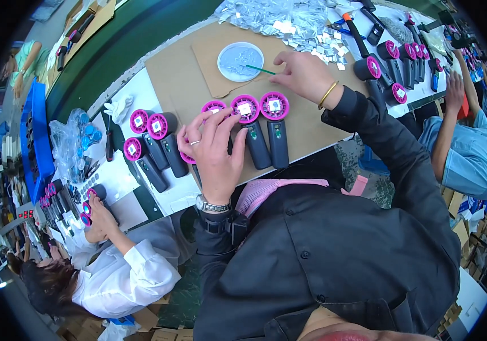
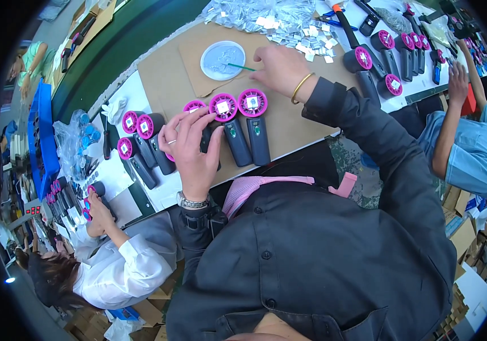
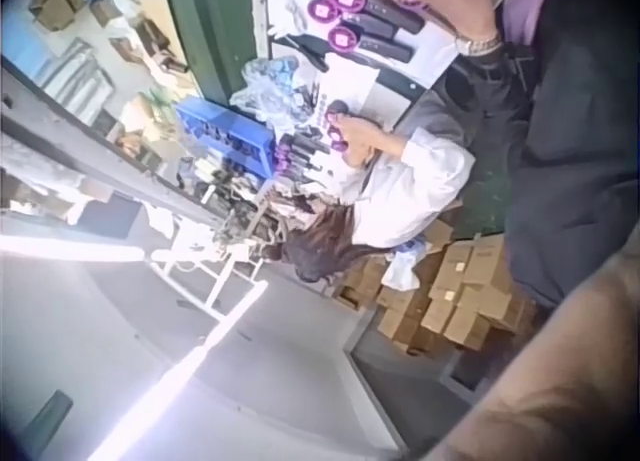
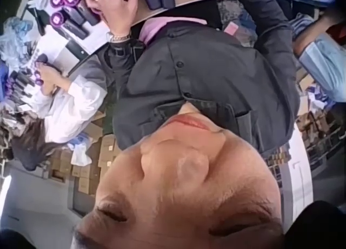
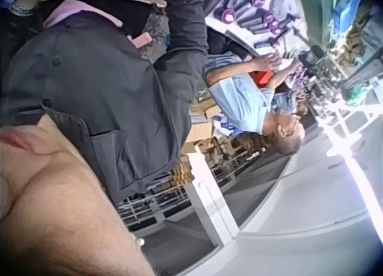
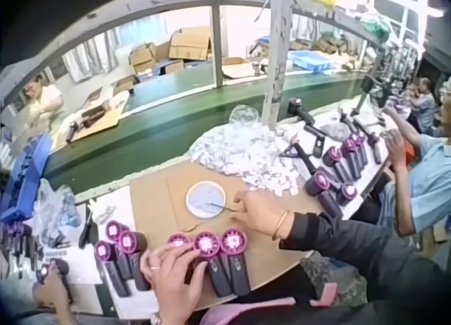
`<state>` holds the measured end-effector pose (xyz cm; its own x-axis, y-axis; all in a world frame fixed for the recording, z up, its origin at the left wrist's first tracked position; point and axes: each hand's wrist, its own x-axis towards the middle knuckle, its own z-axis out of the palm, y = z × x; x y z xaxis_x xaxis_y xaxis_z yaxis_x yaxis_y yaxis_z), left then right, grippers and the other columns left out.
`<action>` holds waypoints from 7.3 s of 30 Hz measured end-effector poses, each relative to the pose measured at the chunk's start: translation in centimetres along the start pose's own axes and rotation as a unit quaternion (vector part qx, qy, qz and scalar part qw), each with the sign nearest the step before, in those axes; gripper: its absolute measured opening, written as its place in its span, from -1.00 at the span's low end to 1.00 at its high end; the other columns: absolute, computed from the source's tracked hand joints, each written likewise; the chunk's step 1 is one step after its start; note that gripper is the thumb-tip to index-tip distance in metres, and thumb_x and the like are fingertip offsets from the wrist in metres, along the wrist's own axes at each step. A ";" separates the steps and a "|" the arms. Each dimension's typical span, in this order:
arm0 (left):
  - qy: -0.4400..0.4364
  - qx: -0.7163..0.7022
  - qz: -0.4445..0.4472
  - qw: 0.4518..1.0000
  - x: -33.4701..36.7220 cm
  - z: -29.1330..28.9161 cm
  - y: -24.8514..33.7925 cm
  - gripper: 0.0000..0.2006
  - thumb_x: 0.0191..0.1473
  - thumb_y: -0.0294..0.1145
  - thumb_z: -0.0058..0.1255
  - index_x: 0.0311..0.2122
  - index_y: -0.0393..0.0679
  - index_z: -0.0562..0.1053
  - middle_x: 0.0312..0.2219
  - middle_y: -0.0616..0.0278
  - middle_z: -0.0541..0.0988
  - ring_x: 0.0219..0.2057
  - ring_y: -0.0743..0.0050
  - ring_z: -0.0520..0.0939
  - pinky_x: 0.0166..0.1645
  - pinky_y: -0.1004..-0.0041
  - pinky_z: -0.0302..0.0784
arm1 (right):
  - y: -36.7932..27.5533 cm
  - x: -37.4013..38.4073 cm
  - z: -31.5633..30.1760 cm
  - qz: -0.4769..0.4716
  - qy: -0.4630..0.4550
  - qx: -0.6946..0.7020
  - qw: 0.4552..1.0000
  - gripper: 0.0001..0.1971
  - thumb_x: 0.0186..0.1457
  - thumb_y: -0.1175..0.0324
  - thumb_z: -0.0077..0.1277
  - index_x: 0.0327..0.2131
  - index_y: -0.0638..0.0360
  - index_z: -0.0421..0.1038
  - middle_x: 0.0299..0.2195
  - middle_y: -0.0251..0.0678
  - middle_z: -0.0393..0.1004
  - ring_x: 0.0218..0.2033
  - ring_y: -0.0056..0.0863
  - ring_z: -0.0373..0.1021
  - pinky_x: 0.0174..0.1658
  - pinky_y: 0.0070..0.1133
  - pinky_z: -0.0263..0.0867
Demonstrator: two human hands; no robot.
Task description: The person applies a substance to the center of handheld fans using a thin stick, then places small square components onto the substance and presses them down with a padded tool.
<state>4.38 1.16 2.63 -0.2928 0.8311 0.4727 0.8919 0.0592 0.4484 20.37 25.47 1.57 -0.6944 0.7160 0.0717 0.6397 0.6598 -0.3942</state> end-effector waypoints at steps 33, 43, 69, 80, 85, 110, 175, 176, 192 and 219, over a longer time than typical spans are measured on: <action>-0.008 0.026 -0.014 1.000 1.5 2.1 -0.1 -0.76 0.13 -0.29 0.42 -0.11 0.00 0.64 0.01 0.43 0.71 0.20 0.13 0.53 0.41 -0.16 -0.02 | 3.0 2.2 -0.2 0.194 -0.059 0.517 0.831 -0.76 0.32 0.28 0.33 -0.07 0.24 0.77 -0.39 -0.54 0.63 -0.47 -0.81 0.23 -0.37 -0.70 0.12; 0.008 0.018 -0.026 0.999 1.5 2.0 -0.1 -0.79 0.11 -0.26 0.45 -0.21 0.01 0.62 -0.12 0.37 0.64 0.16 0.12 0.53 0.38 -0.15 0.03 | 2.7 2.3 -3.9 0.138 -0.041 0.586 0.797 -0.75 0.38 0.31 0.27 -0.02 0.26 0.74 -0.38 -0.60 0.54 -0.45 -0.80 0.15 -0.35 -0.71 0.08; -0.014 0.012 -0.039 0.999 1.7 0.8 -0.2 -0.61 0.09 -0.26 0.47 -0.02 0.00 0.55 0.04 0.35 0.67 0.23 0.06 0.48 0.42 -0.18 -0.06 | -2.6 -8.9 -4.3 -0.080 0.045 0.310 0.946 -0.81 0.24 0.52 0.34 -0.08 0.30 0.71 -0.46 -0.46 0.48 -0.38 -0.63 0.37 -0.27 -0.55 0.23; -0.023 -0.004 -0.037 0.999 2.1 1.2 -0.4 -0.56 0.12 -0.28 0.44 0.07 0.00 0.52 -0.01 0.39 0.75 0.24 0.13 0.48 0.45 -0.18 -0.10 | -2.4 -9.1 -2.2 -0.409 0.158 -0.026 0.899 -0.55 -0.18 0.56 0.34 -0.08 0.31 0.70 -0.37 -0.40 0.36 -0.34 -0.44 0.41 -0.24 -0.42 0.32; -0.030 -0.006 -0.034 0.999 2.2 1.4 -0.4 -0.58 0.13 -0.29 0.42 0.06 0.00 0.52 -0.04 0.39 0.75 0.23 0.15 0.49 0.45 -0.19 -0.10 | -2.4 -9.9 -1.5 -0.417 0.147 -0.041 0.896 -0.62 -0.11 0.58 0.32 -0.11 0.30 0.71 -0.36 -0.39 0.35 -0.34 -0.45 0.41 -0.25 -0.41 0.32; -0.027 -0.001 -0.029 0.999 1.9 1.1 -0.6 -0.53 0.13 -0.26 0.43 0.13 0.00 0.53 0.02 0.36 0.74 0.23 0.14 0.50 0.45 -0.17 -0.10 | 0.8 -4.4 -0.8 0.081 0.085 0.447 0.887 -0.84 0.33 0.41 0.28 -0.12 0.30 0.73 -0.43 -0.35 0.54 -0.40 -0.62 0.40 -0.29 -0.52 0.27; -0.001 0.047 -0.064 0.997 0.0 -1.8 -4.0 -0.39 0.05 -0.28 0.44 0.24 -0.02 0.55 -0.02 0.28 0.73 0.23 0.15 0.50 0.46 -0.12 -0.13 | -6.7 -6.8 -0.8 -0.406 0.168 0.066 0.896 -0.55 -0.07 0.60 0.34 -0.01 0.29 0.69 -0.41 -0.36 0.38 -0.39 -0.40 0.43 -0.33 -0.40 0.38; -0.001 0.047 -0.061 0.997 0.0 -1.8 -4.1 -0.39 0.06 -0.29 0.44 0.24 -0.02 0.55 -0.03 0.28 0.73 0.23 0.16 0.50 0.46 -0.12 -0.13 | -6.8 -6.7 -0.7 -0.422 0.168 0.041 0.890 -0.52 -0.12 0.60 0.33 -0.01 0.30 0.69 -0.40 -0.35 0.37 -0.38 -0.38 0.43 -0.32 -0.38 0.39; -0.008 0.044 -0.067 0.997 0.1 -1.6 -4.3 -0.41 0.08 -0.27 0.45 0.24 -0.01 0.57 -0.07 0.28 0.74 0.23 0.20 0.49 0.46 -0.15 -0.12 | -6.7 -7.4 -0.4 -0.244 0.094 0.229 0.938 -0.73 0.16 0.61 0.30 -0.05 0.32 0.71 -0.44 -0.37 0.43 -0.40 -0.51 0.40 -0.30 -0.52 0.33; 0.006 0.083 -0.092 0.992 -2.7 -4.6 -5.1 -0.34 0.04 -0.22 0.48 0.28 -0.01 0.55 0.15 0.32 0.66 0.24 0.11 0.50 0.47 -0.07 -0.09 | 1.0 0.7 1.3 -0.073 0.164 0.145 0.973 -0.82 0.31 0.40 0.28 -0.10 0.27 0.72 -0.45 -0.29 0.50 -0.49 -0.50 0.36 -0.37 -0.51 0.28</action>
<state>-0.94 -3.88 2.56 -0.4585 0.7915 0.4040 0.8677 0.3003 0.3962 20.10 26.40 0.04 -0.5980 0.6857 0.4150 0.3897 0.7012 -0.5971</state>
